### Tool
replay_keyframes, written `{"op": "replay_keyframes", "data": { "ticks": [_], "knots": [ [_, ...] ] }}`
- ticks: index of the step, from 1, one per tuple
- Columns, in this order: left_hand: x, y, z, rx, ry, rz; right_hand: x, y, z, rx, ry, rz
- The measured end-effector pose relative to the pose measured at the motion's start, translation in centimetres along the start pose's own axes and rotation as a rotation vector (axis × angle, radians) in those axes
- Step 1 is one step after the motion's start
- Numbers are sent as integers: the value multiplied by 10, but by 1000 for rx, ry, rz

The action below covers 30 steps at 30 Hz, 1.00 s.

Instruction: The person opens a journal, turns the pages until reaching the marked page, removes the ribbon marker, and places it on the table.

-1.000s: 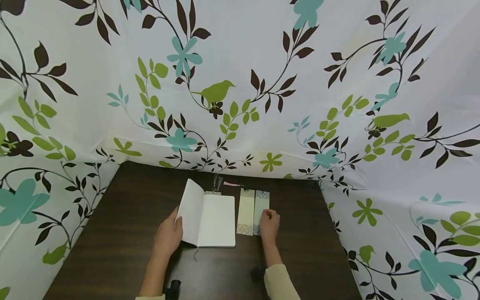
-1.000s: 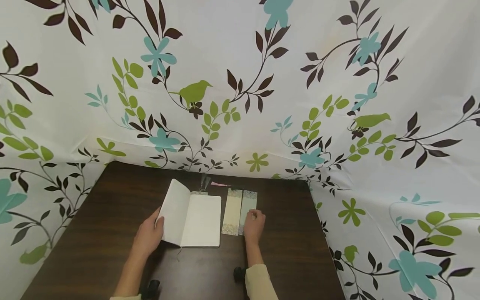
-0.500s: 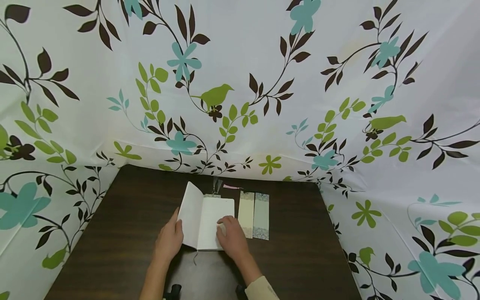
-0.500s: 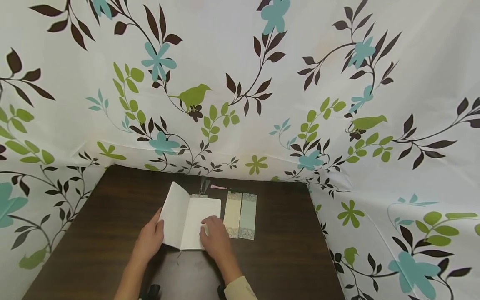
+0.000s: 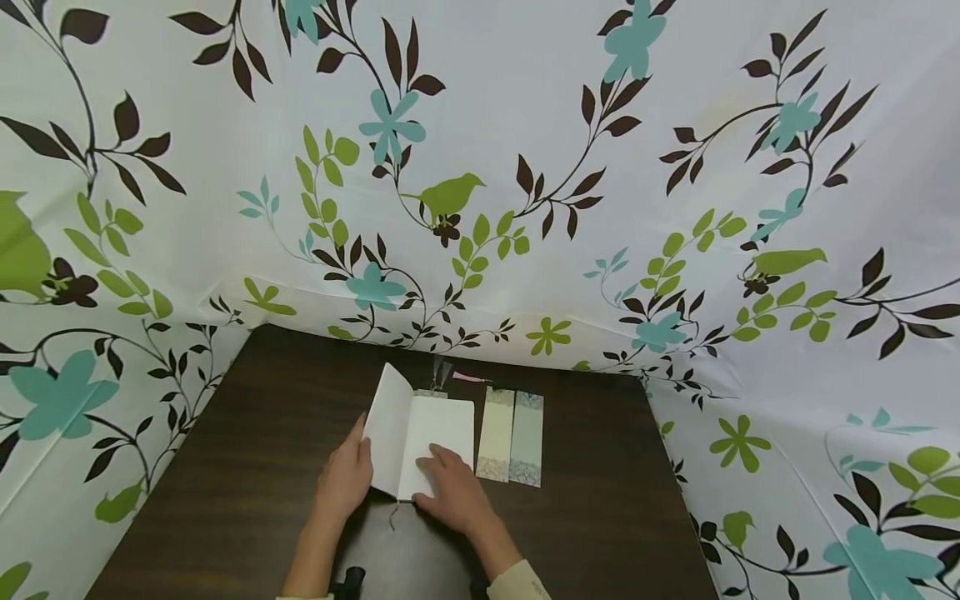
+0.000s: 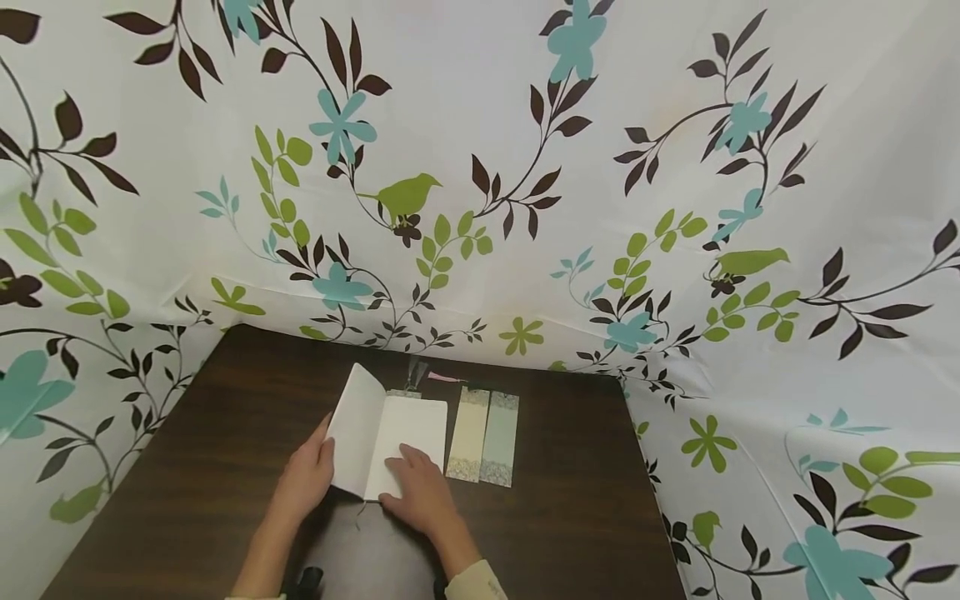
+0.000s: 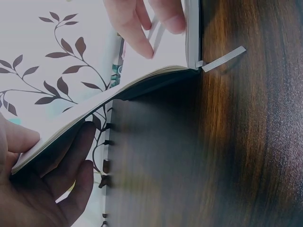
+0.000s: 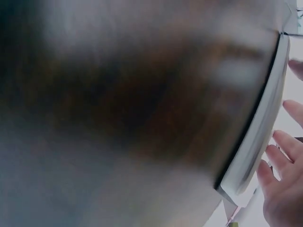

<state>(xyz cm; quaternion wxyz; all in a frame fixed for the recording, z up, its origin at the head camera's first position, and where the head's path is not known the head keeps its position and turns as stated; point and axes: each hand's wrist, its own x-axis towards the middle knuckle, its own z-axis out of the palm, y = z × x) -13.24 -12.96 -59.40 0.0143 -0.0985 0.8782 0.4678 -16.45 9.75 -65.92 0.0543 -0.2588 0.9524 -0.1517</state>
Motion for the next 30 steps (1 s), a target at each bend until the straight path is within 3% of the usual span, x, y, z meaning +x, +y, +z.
{"op": "replay_keyframes", "data": {
  "ticks": [12,15,23,30],
  "knots": [
    [1,-5,3,-13,-6,8,-3,6,-9,52,-55,-50],
    [1,-5,3,-20,-14,4,-6,7,-10,21,-6,-108],
    [2,-5,2,-25,-27,15,-19,15,-1,-264,172,-306],
    [1,-5,0,-23,-38,22,-22,20,6,-294,307,-343]
  ]
}}
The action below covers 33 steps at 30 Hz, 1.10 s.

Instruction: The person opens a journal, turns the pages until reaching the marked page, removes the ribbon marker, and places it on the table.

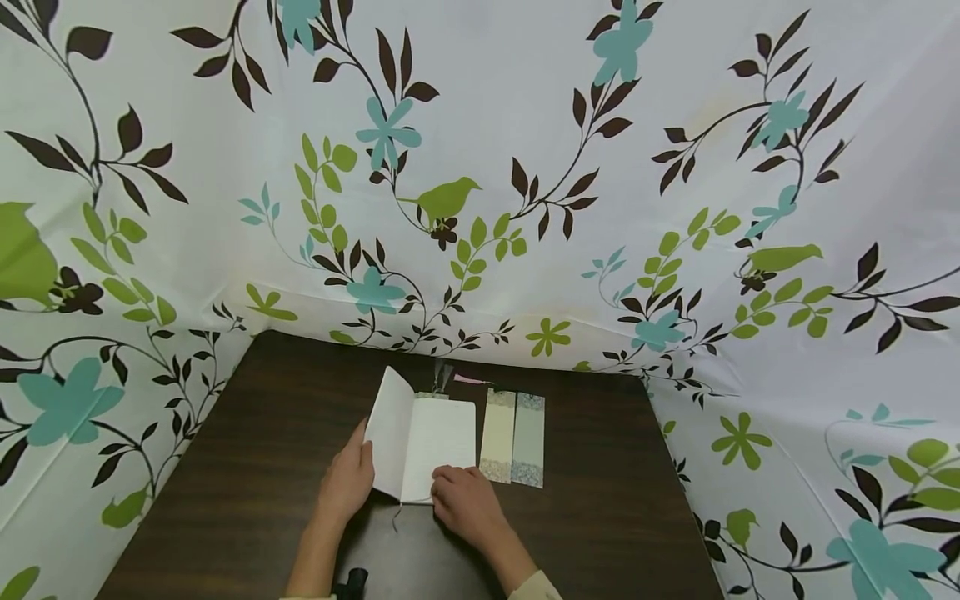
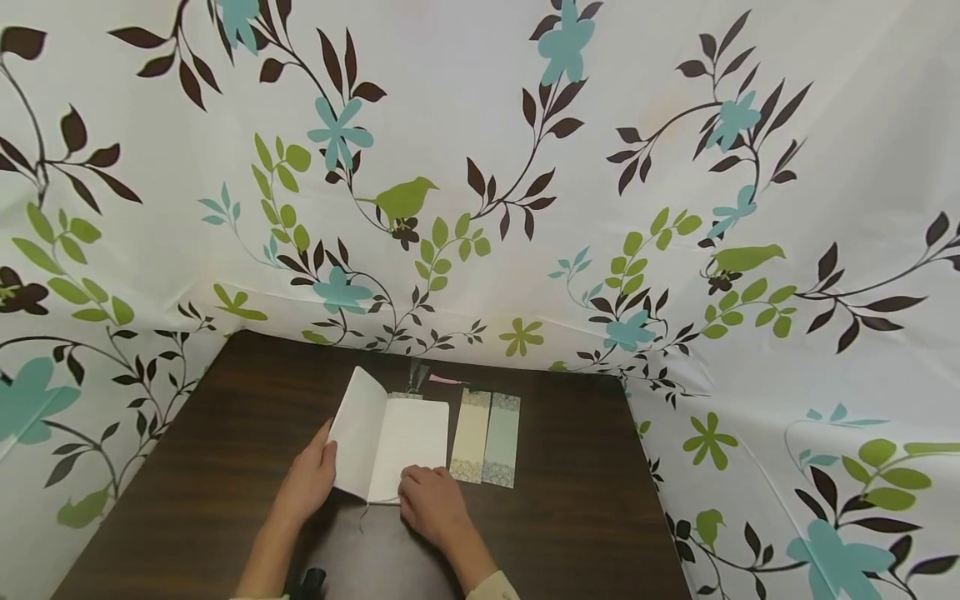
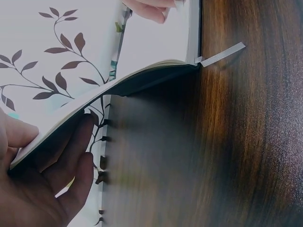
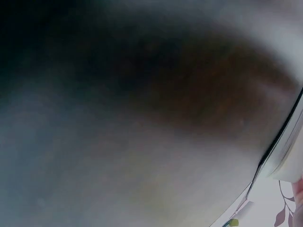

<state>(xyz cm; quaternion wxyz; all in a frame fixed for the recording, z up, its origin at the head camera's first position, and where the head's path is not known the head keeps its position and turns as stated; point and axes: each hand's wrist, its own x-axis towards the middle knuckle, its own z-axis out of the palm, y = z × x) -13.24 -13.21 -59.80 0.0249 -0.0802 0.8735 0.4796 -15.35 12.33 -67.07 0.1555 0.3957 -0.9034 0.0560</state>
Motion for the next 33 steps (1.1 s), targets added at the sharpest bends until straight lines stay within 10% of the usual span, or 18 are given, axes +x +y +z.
{"op": "replay_keyframes", "data": {
  "ticks": [12,17,26,33],
  "knots": [
    [1,1,3,-12,-26,-4,-1,-3,-6,-35,-40,68],
    [0,0,3,-13,-22,15,-2,3,-9,-30,-29,231],
    [-2,0,5,-3,33,85,23,6,-16,558,119,735],
    [-4,-2,5,42,53,82,42,-20,-18,696,-13,550]
  ]
}}
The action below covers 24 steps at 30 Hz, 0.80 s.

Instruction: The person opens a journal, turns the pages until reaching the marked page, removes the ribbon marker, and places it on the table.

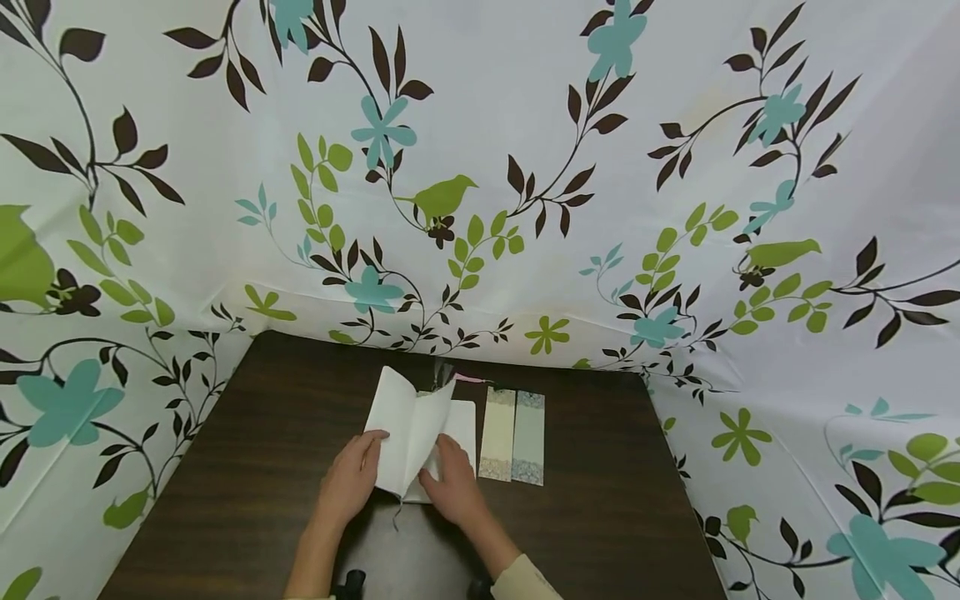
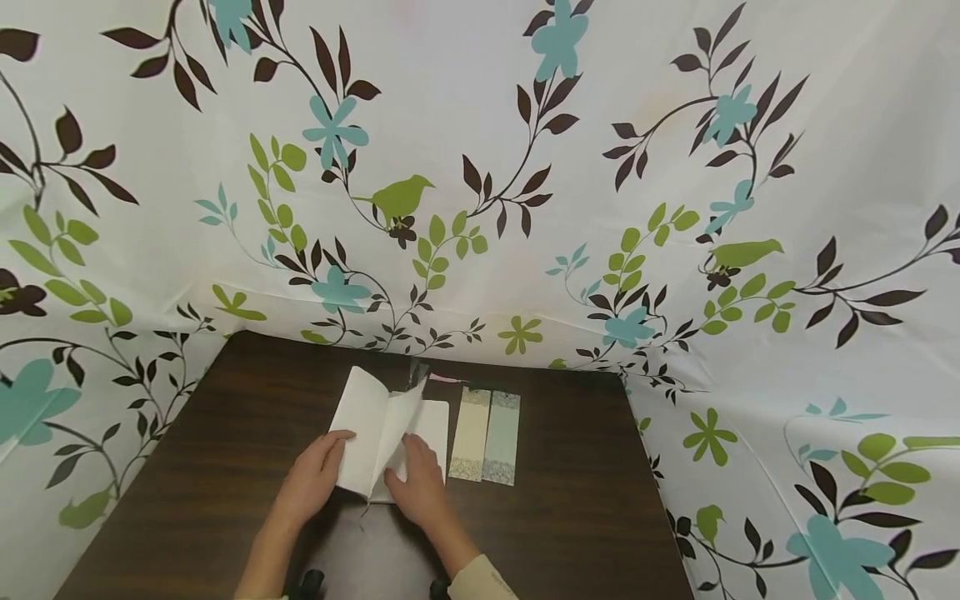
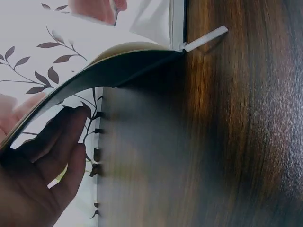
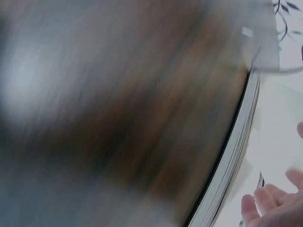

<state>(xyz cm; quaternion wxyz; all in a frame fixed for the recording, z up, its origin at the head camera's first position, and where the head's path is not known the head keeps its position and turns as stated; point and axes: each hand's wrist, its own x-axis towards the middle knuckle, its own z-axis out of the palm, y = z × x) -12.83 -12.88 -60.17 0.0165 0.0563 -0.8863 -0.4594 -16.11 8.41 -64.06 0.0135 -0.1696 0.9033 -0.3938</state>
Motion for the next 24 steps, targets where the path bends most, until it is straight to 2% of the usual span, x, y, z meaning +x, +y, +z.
{"op": "replay_keyframes", "data": {
  "ticks": [3,7,11,15,18,21,24],
  "knots": [
    [0,-1,0,10,-14,-67,-2,-9,8,-54,-89,-15],
    [0,0,-1,67,-15,-117,-4,-16,12,-71,-174,-21],
    [2,-2,1,93,45,-100,-4,-14,12,-104,-211,-60],
    [3,-5,3,102,98,-65,-4,-6,6,-188,-204,-74],
    [3,-6,2,113,92,-75,-5,3,-1,-304,-213,-66],
    [3,-8,2,112,88,-86,-5,11,-10,-429,-271,-68],
    [2,-11,3,106,88,-94,-4,16,-16,-505,-325,-95]
  ]
}}
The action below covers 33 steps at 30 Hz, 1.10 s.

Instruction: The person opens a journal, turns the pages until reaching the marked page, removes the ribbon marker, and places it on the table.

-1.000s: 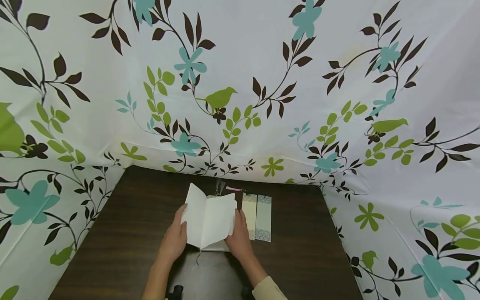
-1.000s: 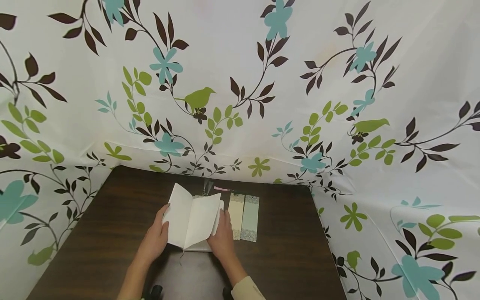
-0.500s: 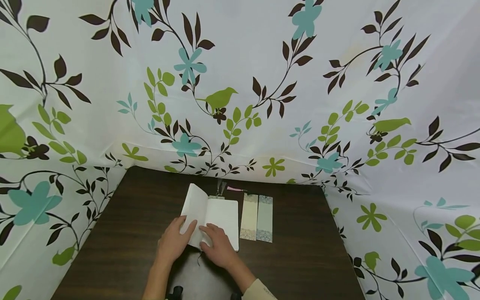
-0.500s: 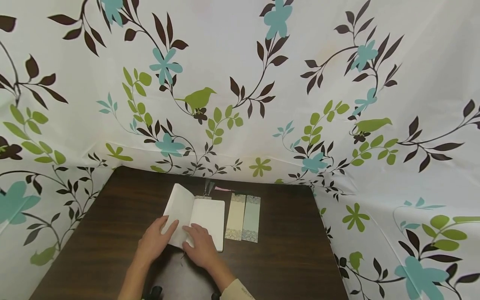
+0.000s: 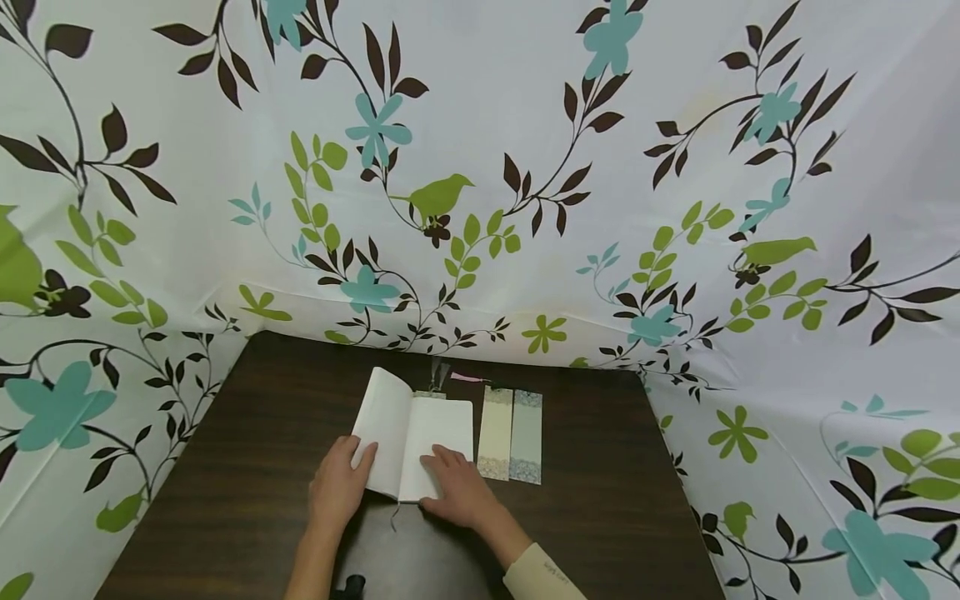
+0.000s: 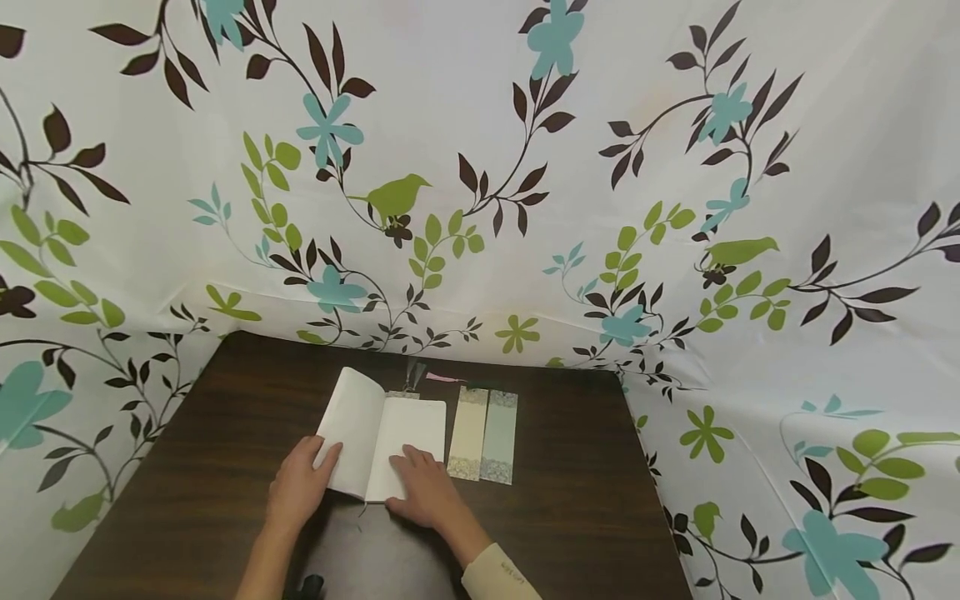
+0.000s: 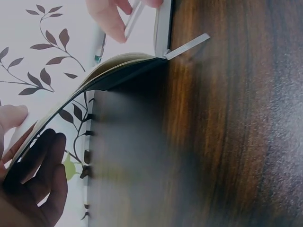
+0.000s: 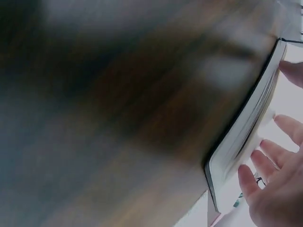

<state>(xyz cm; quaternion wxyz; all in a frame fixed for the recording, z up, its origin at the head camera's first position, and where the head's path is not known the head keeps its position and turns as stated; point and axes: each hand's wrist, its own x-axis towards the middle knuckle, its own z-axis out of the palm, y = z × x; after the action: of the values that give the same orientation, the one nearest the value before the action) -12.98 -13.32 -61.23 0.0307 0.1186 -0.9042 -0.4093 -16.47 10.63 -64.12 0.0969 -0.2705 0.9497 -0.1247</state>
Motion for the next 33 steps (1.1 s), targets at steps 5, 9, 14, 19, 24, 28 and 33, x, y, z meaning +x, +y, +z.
{"op": "replay_keyframes", "data": {
  "ticks": [5,9,14,19,24,28,33],
  "knots": [
    [-1,0,0,-1,-4,-14,2,5,-2,-39,-16,-38],
    [-1,-1,-1,7,-11,-17,4,7,-5,-38,-37,-47],
    [-1,-3,-3,3,-31,-30,5,9,-8,-31,-71,-67],
    [-1,-4,-4,-4,-33,-29,3,10,-13,-12,-63,-108],
    [-1,-5,-4,-13,-45,-36,2,11,-13,-106,23,-249],
    [-1,-7,-4,-33,-68,-47,-2,15,-7,-271,113,-335],
    [-1,-11,-6,-59,-65,-34,-5,15,-3,-385,187,-368]
  ]
}}
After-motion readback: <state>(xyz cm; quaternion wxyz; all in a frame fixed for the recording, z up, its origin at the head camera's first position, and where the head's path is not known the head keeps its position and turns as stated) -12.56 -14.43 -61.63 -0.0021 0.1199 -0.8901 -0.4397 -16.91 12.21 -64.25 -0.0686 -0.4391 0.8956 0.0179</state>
